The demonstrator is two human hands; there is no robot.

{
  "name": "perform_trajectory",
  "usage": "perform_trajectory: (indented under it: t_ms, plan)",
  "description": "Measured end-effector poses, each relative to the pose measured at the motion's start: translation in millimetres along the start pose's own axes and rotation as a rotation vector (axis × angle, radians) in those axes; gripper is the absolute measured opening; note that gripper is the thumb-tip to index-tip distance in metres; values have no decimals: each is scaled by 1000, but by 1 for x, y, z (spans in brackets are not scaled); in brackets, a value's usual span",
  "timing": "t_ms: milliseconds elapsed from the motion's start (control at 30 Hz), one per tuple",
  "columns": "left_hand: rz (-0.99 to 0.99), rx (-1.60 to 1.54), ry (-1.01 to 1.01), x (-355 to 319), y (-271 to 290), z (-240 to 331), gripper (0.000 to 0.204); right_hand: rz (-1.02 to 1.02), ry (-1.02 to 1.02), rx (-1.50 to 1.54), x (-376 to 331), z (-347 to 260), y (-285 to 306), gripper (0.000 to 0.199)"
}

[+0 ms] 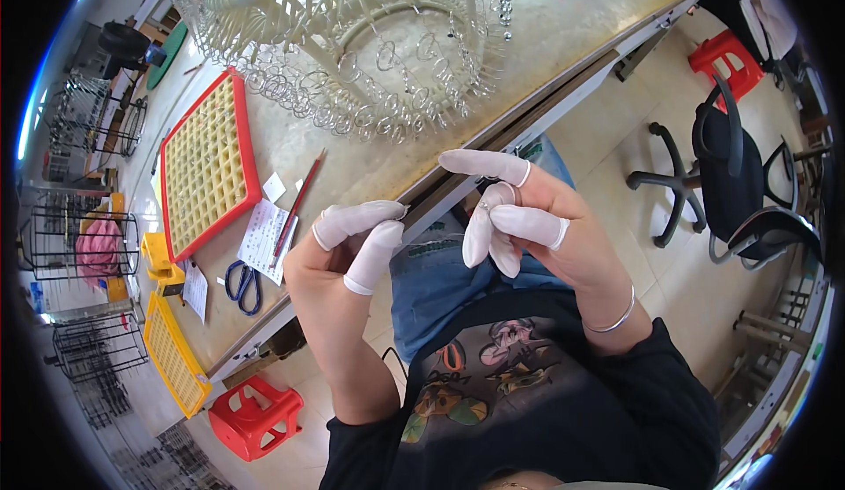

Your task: The person attaches small clear bulbs to a large wire chandelier frame using a thin wire. They pick up bulbs from a tray, thread the wire through the bulb, and secure it onto the frame. The person works methodically, moving around the chandelier to attach bulbs to different sections.

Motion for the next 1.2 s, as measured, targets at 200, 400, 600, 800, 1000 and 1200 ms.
perform_trajectory:
  t_ms: [200,400,600,800,1000,1200]
  plan:
    - [-46,-5,80,-1,-7,1,19,-70,10,-17,-3,-1,3,47]
    - [-132,-18,64,-2,-19,-5,20,-79,49,-63,-4,1,2,47]
    - [-221,142,-305,2,-31,-6,20,-28,34,25,-3,5,-4,51]
    - [-146,290,-357,2,-30,0,13,10,-125,53,-9,-6,-7,34]
    - [-135,494,-480,-3,-30,10,14,123,-104,-225,-8,-4,-3,12]
    - [-142,535,-593,-4,-31,6,15,91,-134,-201,-8,-2,2,12]
Point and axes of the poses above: each hand's wrist, its own x-axis towards the middle knuckle, its own y-axis out of the back of the hand, z = x × y, the point moved 1 cm from there along x, towards the middle knuckle, and after that the axes turned 2 degrees about y, right-handed, at the moved point
